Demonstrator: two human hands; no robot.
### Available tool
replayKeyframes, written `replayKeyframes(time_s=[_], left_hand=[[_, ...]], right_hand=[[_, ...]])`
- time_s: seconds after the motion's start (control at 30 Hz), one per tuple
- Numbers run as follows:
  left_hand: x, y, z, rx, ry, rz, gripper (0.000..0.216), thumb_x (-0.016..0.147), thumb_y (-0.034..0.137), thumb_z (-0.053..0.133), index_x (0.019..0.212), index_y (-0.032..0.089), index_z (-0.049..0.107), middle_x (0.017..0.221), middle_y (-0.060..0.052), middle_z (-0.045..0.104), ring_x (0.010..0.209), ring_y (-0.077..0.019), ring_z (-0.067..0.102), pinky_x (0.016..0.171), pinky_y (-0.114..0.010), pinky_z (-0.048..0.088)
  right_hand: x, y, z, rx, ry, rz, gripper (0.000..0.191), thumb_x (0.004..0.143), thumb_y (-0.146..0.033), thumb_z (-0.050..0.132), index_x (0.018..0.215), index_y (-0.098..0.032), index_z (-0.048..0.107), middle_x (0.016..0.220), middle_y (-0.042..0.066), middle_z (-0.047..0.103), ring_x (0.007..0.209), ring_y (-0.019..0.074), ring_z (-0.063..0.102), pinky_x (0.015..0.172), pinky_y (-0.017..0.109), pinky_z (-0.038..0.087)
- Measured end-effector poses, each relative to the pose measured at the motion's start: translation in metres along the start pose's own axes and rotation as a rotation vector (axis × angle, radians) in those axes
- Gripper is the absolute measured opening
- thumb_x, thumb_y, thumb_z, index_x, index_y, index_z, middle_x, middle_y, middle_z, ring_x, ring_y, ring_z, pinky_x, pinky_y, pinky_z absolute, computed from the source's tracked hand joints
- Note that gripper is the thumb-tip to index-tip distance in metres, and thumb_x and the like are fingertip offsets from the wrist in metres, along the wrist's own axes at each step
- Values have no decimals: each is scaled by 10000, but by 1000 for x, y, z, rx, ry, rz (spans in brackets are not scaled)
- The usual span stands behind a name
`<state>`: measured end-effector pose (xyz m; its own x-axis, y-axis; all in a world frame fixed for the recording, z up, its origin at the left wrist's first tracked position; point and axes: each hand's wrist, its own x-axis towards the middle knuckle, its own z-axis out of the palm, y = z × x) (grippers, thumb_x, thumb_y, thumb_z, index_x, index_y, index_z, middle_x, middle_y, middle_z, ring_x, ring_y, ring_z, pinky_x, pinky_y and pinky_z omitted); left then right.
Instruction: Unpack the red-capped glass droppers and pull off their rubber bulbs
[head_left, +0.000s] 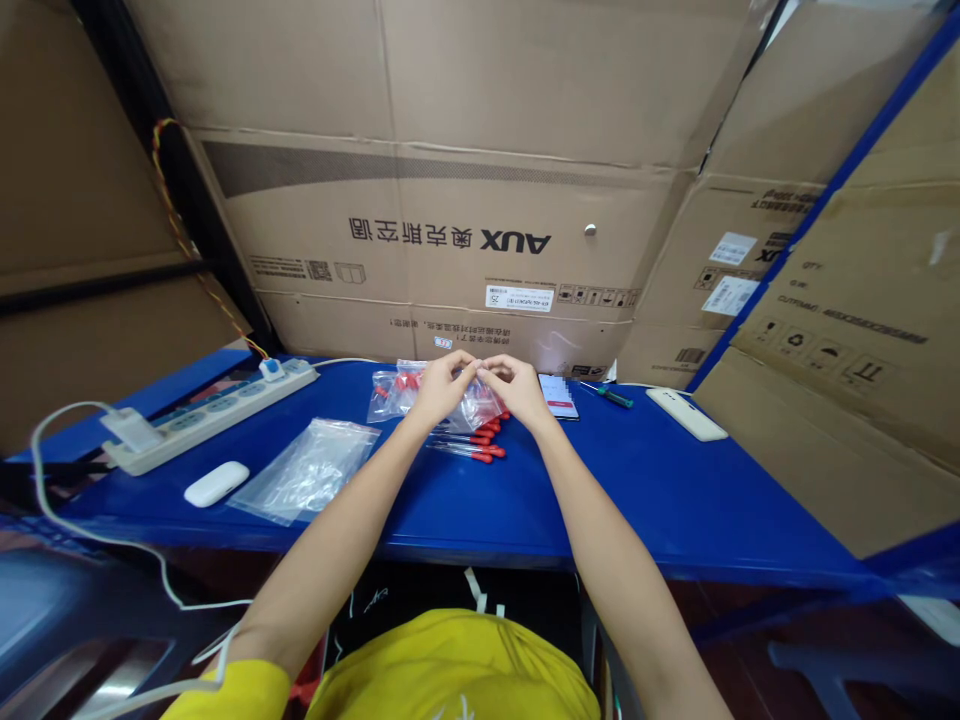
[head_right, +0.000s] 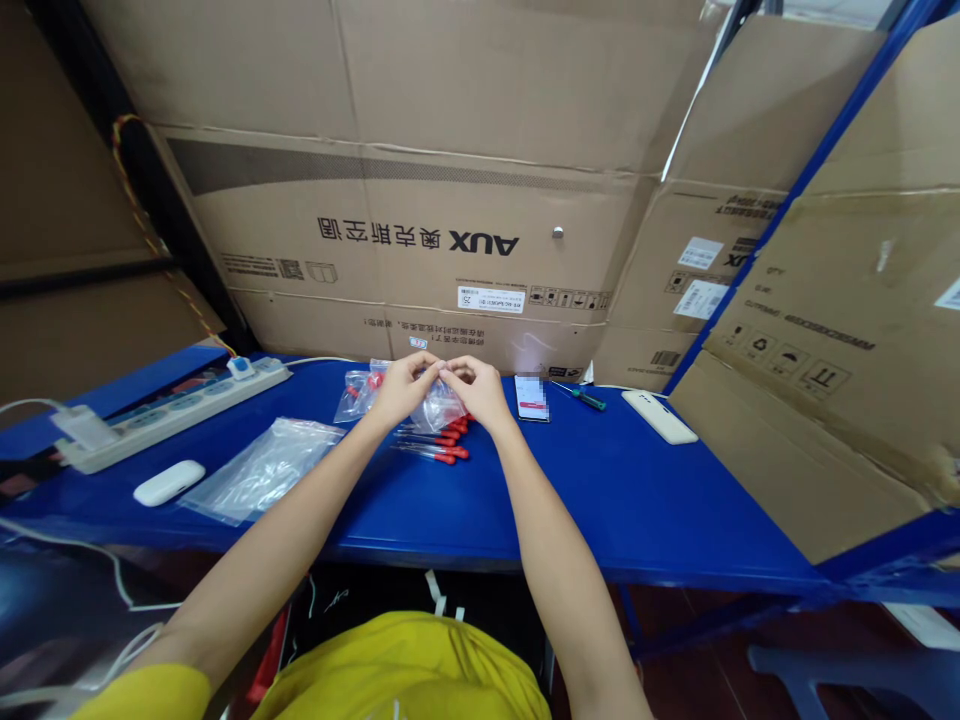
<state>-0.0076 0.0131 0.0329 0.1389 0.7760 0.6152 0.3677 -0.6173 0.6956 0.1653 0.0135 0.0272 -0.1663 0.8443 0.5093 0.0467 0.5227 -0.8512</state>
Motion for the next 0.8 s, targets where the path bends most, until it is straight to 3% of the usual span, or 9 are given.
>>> replayKeyframes(time_s=[0.23,0.8], left_hand=[[-1,2,-1,99,18,54,334,993,459,580,869,173,700,724,-4,672,653,-148,551,637,-264,387],[-2,6,1,19,-1,36,300,982,437,581,860,177,668,727,-9,647,669,-154,553,639,-266,408]], right_hand=[[2,3,-2,37,29,80,351,745,-515,807,816,-176,751,800,50,762,724,190,667,694,306,506],[2,3,0,31,-57,16,416,810,-603,749,802,-193,678,751,12,678,688,158,573,674,289,455]])
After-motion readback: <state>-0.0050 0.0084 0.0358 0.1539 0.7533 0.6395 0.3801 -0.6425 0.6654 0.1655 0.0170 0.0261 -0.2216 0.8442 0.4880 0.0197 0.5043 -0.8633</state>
